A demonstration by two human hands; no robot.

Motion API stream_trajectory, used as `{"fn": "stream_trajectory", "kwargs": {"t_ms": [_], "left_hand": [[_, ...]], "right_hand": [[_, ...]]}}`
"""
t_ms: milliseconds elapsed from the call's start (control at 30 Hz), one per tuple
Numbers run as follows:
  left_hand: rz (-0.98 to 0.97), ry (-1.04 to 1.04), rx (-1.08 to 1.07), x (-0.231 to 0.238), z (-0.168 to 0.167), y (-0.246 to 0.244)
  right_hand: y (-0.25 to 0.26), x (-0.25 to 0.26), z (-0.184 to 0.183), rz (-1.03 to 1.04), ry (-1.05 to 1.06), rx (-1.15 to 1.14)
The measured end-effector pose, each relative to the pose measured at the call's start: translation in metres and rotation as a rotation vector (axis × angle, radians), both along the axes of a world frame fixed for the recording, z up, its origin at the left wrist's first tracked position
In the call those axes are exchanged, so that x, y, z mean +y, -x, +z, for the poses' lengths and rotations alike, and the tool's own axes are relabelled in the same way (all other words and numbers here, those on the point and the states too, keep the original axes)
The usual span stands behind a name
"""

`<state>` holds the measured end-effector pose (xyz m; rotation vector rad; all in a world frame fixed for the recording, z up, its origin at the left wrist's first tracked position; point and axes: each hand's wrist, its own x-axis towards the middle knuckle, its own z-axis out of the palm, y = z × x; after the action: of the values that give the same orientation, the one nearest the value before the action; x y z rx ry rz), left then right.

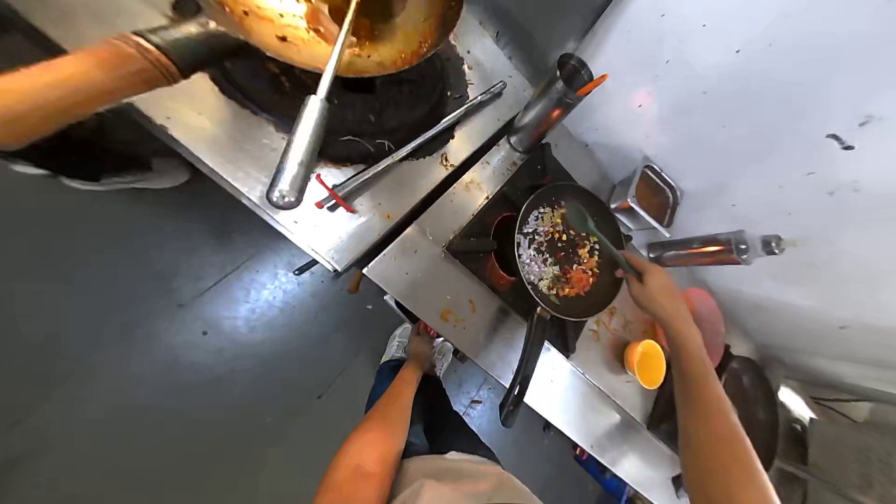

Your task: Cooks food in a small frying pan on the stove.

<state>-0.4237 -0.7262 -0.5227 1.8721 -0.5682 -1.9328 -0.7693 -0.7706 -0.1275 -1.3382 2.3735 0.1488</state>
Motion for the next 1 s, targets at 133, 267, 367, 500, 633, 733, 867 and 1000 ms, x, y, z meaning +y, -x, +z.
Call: {"fn": "stream_trajectory", "kwargs": {"t_ms": [133, 267, 367, 500, 633, 733, 867, 1000], "left_hand": [[0.028, -0.139, 0.055, -0.010, 0.016, -0.007], [-0.377, -0.285, 0.169, -0.006, 0.094, -0.043], [-0.682, -0.136, 0.619, 0.009, 0.191, -0.030], [-0.563, -0.188, 0.919, 0.020, 0.272, 0.052], [-0.458, -0.155, 0.682, 0.013, 0.284, 0.047], [-0.585, -0.195, 0.580, 0.030, 0.296, 0.016], [-0.532, -0.086, 0.516, 0.029, 0.278, 0.059], [-0.506, -0.202, 0.498, 0.078, 0.310, 0.028]], "right_hand": [[-0.032, -0.026, 0.017, 0.262, -0.001, 0.008], [-0.056, 0.010, 0.041, 0.425, 0.006, 0.136], [-0.096, 0.058, 0.049, 0.339, -0.094, 0.261], [-0.125, 0.067, 0.018, 0.113, -0.047, 0.303], [-0.115, 0.084, 0.026, 0.153, -0.016, 0.272], [-0.103, 0.104, 0.048, 0.150, -0.125, 0.323], [-0.075, 0.092, 0.014, 0.088, 0.037, 0.326], [-0.055, 0.123, 0.036, 0.141, -0.017, 0.265]]}}
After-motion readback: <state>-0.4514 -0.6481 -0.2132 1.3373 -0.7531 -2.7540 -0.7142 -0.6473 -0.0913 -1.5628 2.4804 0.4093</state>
